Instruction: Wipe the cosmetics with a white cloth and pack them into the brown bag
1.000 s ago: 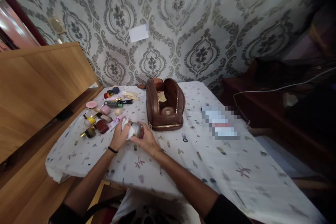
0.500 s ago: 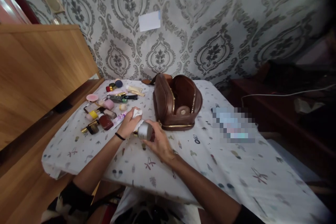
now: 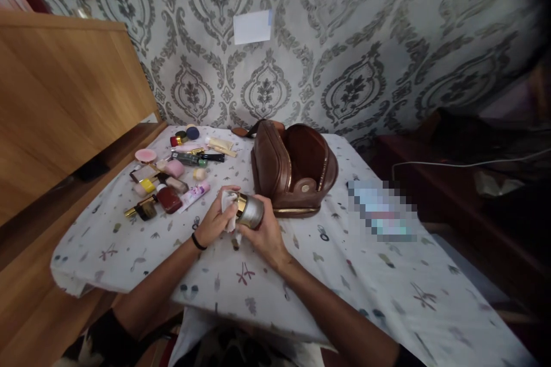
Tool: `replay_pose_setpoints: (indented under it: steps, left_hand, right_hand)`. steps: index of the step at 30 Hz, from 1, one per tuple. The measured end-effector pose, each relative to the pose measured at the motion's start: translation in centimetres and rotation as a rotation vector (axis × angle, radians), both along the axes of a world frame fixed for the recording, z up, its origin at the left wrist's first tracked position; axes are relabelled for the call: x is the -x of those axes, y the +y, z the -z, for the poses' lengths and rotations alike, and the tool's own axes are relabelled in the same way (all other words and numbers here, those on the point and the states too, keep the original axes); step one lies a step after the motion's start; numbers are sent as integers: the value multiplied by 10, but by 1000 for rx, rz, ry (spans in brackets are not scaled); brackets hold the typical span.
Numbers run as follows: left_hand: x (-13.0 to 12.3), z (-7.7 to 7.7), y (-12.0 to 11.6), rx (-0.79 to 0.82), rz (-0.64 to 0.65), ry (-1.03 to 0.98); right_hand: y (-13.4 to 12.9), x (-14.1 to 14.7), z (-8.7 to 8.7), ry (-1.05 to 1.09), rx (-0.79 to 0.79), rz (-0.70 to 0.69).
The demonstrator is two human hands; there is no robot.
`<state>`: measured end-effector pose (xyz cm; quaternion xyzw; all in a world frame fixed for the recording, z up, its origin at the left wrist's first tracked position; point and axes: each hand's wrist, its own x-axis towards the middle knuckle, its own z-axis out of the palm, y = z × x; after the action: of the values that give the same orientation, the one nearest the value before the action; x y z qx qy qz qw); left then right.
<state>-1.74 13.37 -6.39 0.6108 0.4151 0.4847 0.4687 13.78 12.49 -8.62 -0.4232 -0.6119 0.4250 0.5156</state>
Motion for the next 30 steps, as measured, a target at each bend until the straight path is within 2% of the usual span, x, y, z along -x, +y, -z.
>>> replay_pose_setpoints:
  steps: [6, 10, 15, 19, 24, 26, 30]
  left_hand:
    - [4, 2, 1, -134, -13, 263]
    - [7, 1, 5, -207, -81, 323]
    - [12, -1, 6, -313, -69, 373]
    - [13, 0, 5, -312, -84, 324]
    - [11, 5, 9, -247, -276, 189]
    - [10, 7, 9, -234, -261, 170]
    - [8, 12, 5, -210, -124, 196]
  right_hand:
    - [1, -3, 10, -145, -57, -61]
    - [2, -4, 9, -195, -56, -96]
    - [0, -4, 3, -197, -91, -80]
    - [-1, -1, -2, -21, 33, -98]
    - [-2, 2, -5, 343, 289, -332]
    - [-2, 4, -5, 391, 319, -330]
    - [-2, 5, -8, 495, 357, -261]
